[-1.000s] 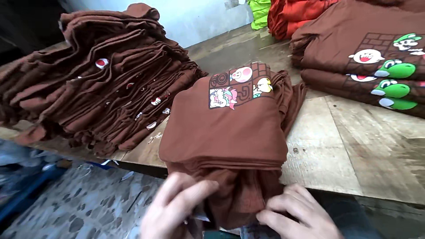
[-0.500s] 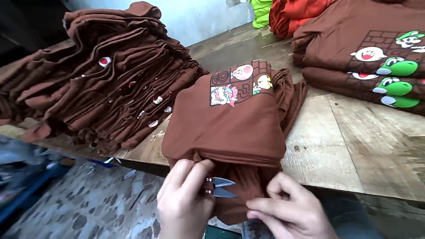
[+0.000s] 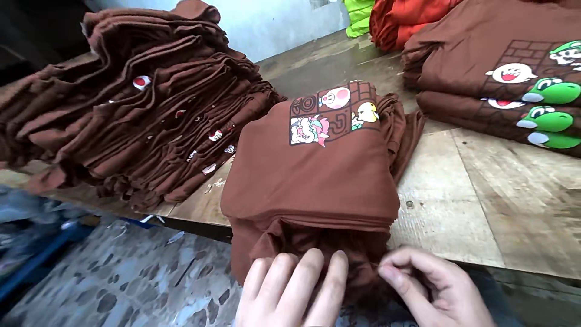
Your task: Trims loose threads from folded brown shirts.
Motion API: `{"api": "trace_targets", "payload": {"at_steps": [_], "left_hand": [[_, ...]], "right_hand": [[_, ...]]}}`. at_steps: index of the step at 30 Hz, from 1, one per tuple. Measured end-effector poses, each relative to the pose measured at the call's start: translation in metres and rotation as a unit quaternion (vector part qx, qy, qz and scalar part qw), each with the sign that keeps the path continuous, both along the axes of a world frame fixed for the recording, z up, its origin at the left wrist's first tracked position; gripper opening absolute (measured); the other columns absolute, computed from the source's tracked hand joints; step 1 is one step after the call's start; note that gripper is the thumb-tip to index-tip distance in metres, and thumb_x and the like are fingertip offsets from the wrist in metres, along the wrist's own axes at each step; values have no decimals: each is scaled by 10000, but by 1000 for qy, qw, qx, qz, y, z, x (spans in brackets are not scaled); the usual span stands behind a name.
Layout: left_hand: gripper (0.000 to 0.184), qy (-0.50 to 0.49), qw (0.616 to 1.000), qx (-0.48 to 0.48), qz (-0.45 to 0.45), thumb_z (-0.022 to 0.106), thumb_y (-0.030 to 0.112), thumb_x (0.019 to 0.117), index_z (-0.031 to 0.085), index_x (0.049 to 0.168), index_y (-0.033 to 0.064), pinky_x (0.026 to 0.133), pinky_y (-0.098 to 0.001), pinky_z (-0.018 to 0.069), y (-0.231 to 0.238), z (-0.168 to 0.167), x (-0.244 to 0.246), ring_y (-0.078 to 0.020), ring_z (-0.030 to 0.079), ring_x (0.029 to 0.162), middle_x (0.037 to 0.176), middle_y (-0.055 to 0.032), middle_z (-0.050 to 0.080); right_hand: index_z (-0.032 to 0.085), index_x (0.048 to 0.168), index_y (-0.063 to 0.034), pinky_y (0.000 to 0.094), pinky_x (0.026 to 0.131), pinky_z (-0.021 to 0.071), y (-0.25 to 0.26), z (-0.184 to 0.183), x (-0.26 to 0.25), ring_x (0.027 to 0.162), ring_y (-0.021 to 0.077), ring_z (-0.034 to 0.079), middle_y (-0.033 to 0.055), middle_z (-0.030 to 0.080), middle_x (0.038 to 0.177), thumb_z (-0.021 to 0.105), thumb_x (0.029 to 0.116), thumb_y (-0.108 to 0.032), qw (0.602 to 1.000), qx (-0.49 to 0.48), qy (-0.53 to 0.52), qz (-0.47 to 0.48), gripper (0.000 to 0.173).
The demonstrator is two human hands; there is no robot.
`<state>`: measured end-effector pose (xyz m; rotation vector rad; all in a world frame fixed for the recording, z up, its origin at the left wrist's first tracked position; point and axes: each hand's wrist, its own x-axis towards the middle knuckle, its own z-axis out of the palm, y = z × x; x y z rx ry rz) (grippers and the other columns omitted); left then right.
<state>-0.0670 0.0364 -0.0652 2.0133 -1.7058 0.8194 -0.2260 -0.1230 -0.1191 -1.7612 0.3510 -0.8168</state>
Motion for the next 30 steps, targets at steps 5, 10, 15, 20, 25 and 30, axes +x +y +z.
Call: {"api": "trace_targets", "payload": {"at_steps": [5,10,15,20,25,30], "left_hand": [[242,-4,999,28,-18,624,169,992,728,1205,218,725,-370,425,-9,-5,-8,-195,595,827,1037,-37,703],[273,70,998,-1,-3,670,221,981,719,1248,245,765,-392,464,3,-7,5,-193,618,875,1053,-44,686],[364,178,982,64,-12,752,380,922,700,1227,189,779,-389,489,6,-3,-1,-201,616,897,1020,-70,649],[109,304,948,62,-63,661,110,897,729,981,126,714,-265,556,13,-14,17,-103,646,865,958,-20,667],[87,427,897,-15,-111,605,128,1001,662,1066,112,674,-240,574,2,-5,34,-66,668,797,954,27,709],[115,479,868,-62,-118,615,190,1027,668,1030,88,676,-241,582,-15,-15,52,-99,675,764,875,2,702]], "right_hand": [[738,936,-82,169,625,461,6,-4,3,707,35,559,0,614,761,683,987,-222,976,-179,-47,-111,159],[725,937,-112,229,703,491,4,-9,-1,777,66,592,-14,640,790,659,980,-243,970,-190,-32,-146,153],[646,1171,-184,324,954,483,4,-11,1,1102,134,581,34,623,1119,673,900,-326,964,-230,-25,-128,306],[664,1114,-202,289,947,510,17,-16,26,1081,119,599,20,621,1107,771,904,-310,951,-264,-88,-137,259],[656,1013,-77,252,837,629,15,-7,63,937,111,734,39,748,954,633,996,-36,956,-46,-287,-37,50],[629,1308,-193,222,827,578,15,-6,59,977,78,634,73,615,1165,807,893,-367,970,-192,-136,-59,483]]}}
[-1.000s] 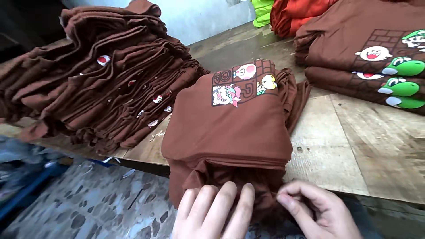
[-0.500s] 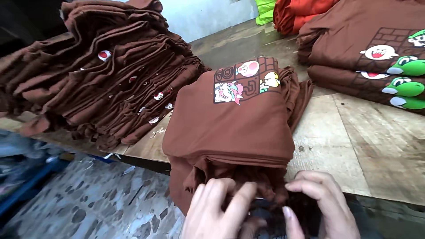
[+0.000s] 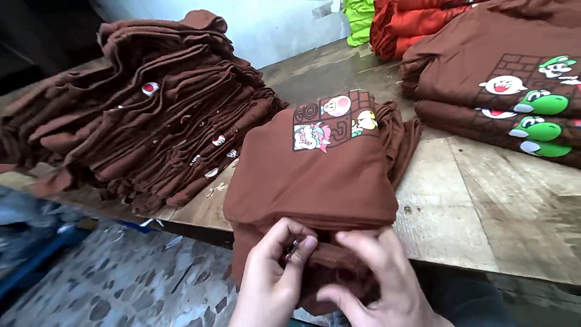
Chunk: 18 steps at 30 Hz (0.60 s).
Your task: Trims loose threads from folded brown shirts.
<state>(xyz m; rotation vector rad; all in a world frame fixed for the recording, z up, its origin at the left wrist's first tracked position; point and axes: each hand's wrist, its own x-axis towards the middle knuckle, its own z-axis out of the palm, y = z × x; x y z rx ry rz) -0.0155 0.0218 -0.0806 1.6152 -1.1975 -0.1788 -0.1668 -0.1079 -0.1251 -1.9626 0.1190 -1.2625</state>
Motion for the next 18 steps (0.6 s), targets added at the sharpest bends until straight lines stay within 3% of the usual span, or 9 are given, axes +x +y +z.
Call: {"api": "trace_targets", "payload": {"at_steps": [1,3,6,9,10,12,14,16,18], "left_hand": [[102,5,1000,0,-4,623,171,1019,669,1036,81,669,-239,579,0,-1,0,-100,673,758,873,-1,703],[117,18,1000,5,-17,667,136,984,668,1073,59,662,-245,577,4,-2,-2,-104,673,754,889,-8,712],[402,7,1000,23,-7,809,197,876,624,1200,49,691,-283,595,14,1,-10,-133,679,851,1030,-30,696],[604,-82,995,30,39,839,390,852,615,1303,56,817,-309,585,21,4,-21,-147,644,1015,1192,-67,644],[581,-112,992,27,53,827,412,859,644,1299,80,828,-300,576,21,6,-25,-143,631,1035,1206,-72,628],[501,-160,985,15,67,806,413,879,692,1271,122,820,-267,552,18,12,-29,-123,615,1038,1193,-66,620],[463,-190,979,8,68,805,383,887,715,1265,133,837,-255,543,15,16,-32,-112,612,1044,1183,-61,627],[432,-225,972,12,62,806,362,890,727,1271,174,881,-289,554,15,17,-35,-116,629,1056,1176,-35,659],[306,-271,961,4,60,786,332,907,763,1195,232,832,-325,519,19,12,-35,-113,634,964,1074,21,704]], "right_hand": [[662,1306,-229,243,790,558,2,1,-8,931,104,612,93,596,1136,774,915,-323,997,-46,45,-36,417],[790,1112,-182,258,790,575,5,6,-33,884,117,669,58,701,970,744,931,-155,991,-71,65,-90,188],[742,924,-112,265,778,560,1,20,-74,815,131,666,40,686,824,691,951,-97,979,-75,132,-133,59],[712,907,-126,561,878,456,-4,48,-96,998,368,644,145,706,1055,745,899,-285,901,-126,388,-146,163],[709,944,-130,589,895,450,-5,52,-96,1056,401,626,171,688,1130,763,887,-379,898,-119,402,-134,261],[674,1002,-112,518,898,488,-6,49,-86,1065,348,627,187,664,1151,781,861,-526,938,-83,311,-127,450],[665,1116,-128,402,924,514,-1,33,-64,1102,239,607,143,634,1163,817,832,-532,977,-33,173,-119,516],[738,1138,-154,317,918,553,1,10,-42,1064,147,640,65,676,1093,825,877,-357,992,-14,57,-115,341],[788,1024,-138,273,870,589,1,-5,-36,958,105,684,10,721,974,776,906,-114,995,-19,-23,-94,121]]}}
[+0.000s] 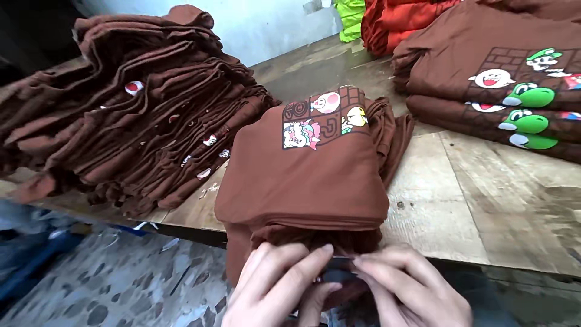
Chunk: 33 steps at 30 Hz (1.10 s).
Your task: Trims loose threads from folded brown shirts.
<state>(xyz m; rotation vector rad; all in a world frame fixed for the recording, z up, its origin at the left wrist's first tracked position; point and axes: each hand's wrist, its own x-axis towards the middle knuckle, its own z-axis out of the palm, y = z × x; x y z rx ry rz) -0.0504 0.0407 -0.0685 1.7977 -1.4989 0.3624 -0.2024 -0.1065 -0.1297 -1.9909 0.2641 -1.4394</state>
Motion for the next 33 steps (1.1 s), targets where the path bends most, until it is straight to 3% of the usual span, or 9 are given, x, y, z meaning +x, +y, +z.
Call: {"api": "trace_targets", "payload": {"at_steps": [4,14,19,21,25,27,29,31,33], "left_hand": [[238,-113,993,-9,30,740,284,937,750,1174,270,800,-352,428,16,-5,-9,-142,582,874,1002,28,686],[215,-270,963,-27,3,675,216,973,748,1170,170,742,-353,365,-4,-11,-26,-197,522,794,949,-30,696],[341,-97,994,42,26,739,388,937,700,1234,224,794,-379,485,-10,-17,-12,-176,611,880,984,-18,656],[249,-55,997,48,10,685,293,938,725,1178,244,768,-350,562,-9,-18,16,-135,656,870,934,13,677],[215,-28,995,-99,-4,643,152,939,811,1013,264,709,-265,466,8,-5,61,-79,575,779,814,40,633],[202,-6,994,-107,23,615,174,897,815,884,196,645,-239,468,6,-1,56,-58,588,720,757,43,663],[209,13,998,-28,59,673,341,902,786,936,167,668,-250,527,-4,0,32,-62,628,790,853,36,684],[305,-4,994,39,104,718,389,832,717,1006,139,711,-316,551,-17,-8,15,-98,626,843,924,14,655],[304,-36,988,1,152,707,260,813,682,1071,102,718,-333,585,-19,-20,18,-113,664,838,947,-17,692]], "right_hand": [[745,1003,-113,308,946,545,-1,-5,-20,980,125,663,10,702,996,692,952,-49,997,-34,-15,64,97],[702,1002,-219,266,977,387,4,-7,-23,1001,84,544,-69,640,990,636,990,-188,994,-105,21,-35,74],[683,985,-188,307,946,447,-12,-10,-34,912,144,581,1,636,932,595,988,-148,987,-123,58,89,98],[733,997,-177,381,933,462,-27,-15,-39,826,203,597,28,645,830,596,990,-127,959,-191,159,136,146],[689,764,-128,379,801,473,-38,-25,-49,612,203,544,23,538,598,659,990,-446,956,-211,198,51,391],[688,893,-122,349,777,516,-30,-19,-46,747,196,626,55,641,750,693,934,-547,977,-125,173,10,427],[648,1220,-192,370,813,583,-22,-10,-33,963,205,667,96,667,1033,717,900,-584,981,-63,185,8,511],[649,1342,-264,389,850,594,-19,-9,-22,1013,227,688,114,691,1097,691,969,-433,977,-84,195,12,412],[764,1136,-182,306,818,588,-21,-8,-28,896,179,694,79,710,932,692,987,-183,983,-91,148,65,166]]}}
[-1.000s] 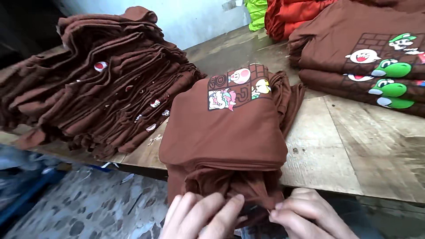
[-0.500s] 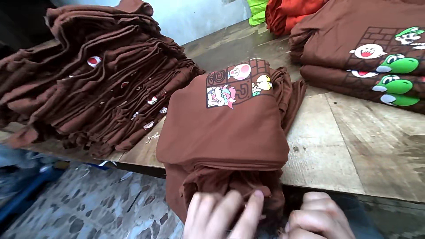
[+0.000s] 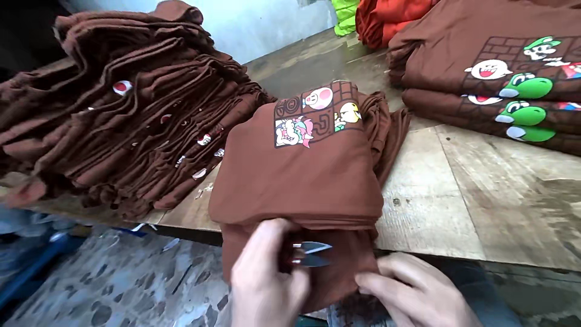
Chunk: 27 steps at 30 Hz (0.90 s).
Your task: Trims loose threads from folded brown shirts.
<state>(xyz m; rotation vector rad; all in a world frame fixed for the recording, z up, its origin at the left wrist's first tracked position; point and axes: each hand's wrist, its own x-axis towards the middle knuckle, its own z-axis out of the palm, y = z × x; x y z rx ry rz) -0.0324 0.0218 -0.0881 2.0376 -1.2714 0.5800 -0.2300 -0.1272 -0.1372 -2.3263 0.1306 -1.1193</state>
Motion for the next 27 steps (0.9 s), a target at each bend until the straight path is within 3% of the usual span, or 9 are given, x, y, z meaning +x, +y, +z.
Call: {"api": "trace_targets", "payload": {"at_steps": [2,5,8,10,12,14,18,23,27], "left_hand": [[276,-91,992,-82,35,669,204,881,689,1121,69,717,-362,547,3,-10,18,-170,642,808,919,-77,679],[137,-192,981,-34,4,618,183,943,745,979,144,675,-428,537,5,-21,34,-235,642,744,807,-68,654],[240,-105,993,13,-47,614,200,896,743,1098,187,739,-374,544,-1,-23,7,-172,641,817,874,-18,656],[390,0,995,22,-97,699,278,898,684,1269,160,879,-339,518,2,-9,-17,-153,605,975,1022,-45,633],[528,53,989,26,-136,773,397,904,638,1373,196,925,-340,494,3,-1,-34,-150,584,1058,1133,-54,617],[437,35,988,27,-148,744,369,941,660,1355,257,855,-344,488,1,-3,-44,-145,610,1008,1156,-33,652],[236,-67,989,29,-131,725,242,946,762,1177,276,732,-343,446,-2,-11,-45,-145,602,832,1027,16,718],[280,-79,988,49,-124,706,248,959,743,1236,238,735,-356,442,-6,-2,-53,-176,602,851,1061,-26,710],[242,-93,985,43,-136,684,212,956,759,1179,272,716,-346,430,-15,-11,-51,-157,592,817,1009,0,712]], "right_hand": [[783,1023,-116,304,814,566,-11,13,-19,861,190,674,87,700,876,658,982,-64,997,11,19,74,141],[783,960,-52,466,757,566,-31,33,-48,828,316,703,144,730,887,617,959,-25,958,-17,248,144,168],[748,1069,-52,581,781,575,-33,37,-57,881,383,729,170,741,938,642,1015,-264,892,-37,433,127,243],[763,1034,-75,540,643,582,-24,37,-54,723,320,738,136,743,790,611,1032,-361,939,-11,341,42,324],[775,991,-74,409,672,598,-11,39,-47,734,207,722,95,749,813,636,1029,-347,976,75,200,-36,309],[742,1019,-43,299,648,564,0,38,-34,764,154,664,101,695,865,690,988,-381,982,132,105,-81,343],[737,935,-79,317,700,577,12,19,-14,832,154,679,73,702,897,697,976,-305,984,116,76,-110,233],[732,937,-95,221,758,541,10,13,-18,895,96,649,45,683,900,644,1009,-256,985,104,-10,-135,197],[739,933,-111,272,783,534,9,16,-19,903,139,649,52,689,892,643,1005,-266,993,61,14,-103,196]]}}
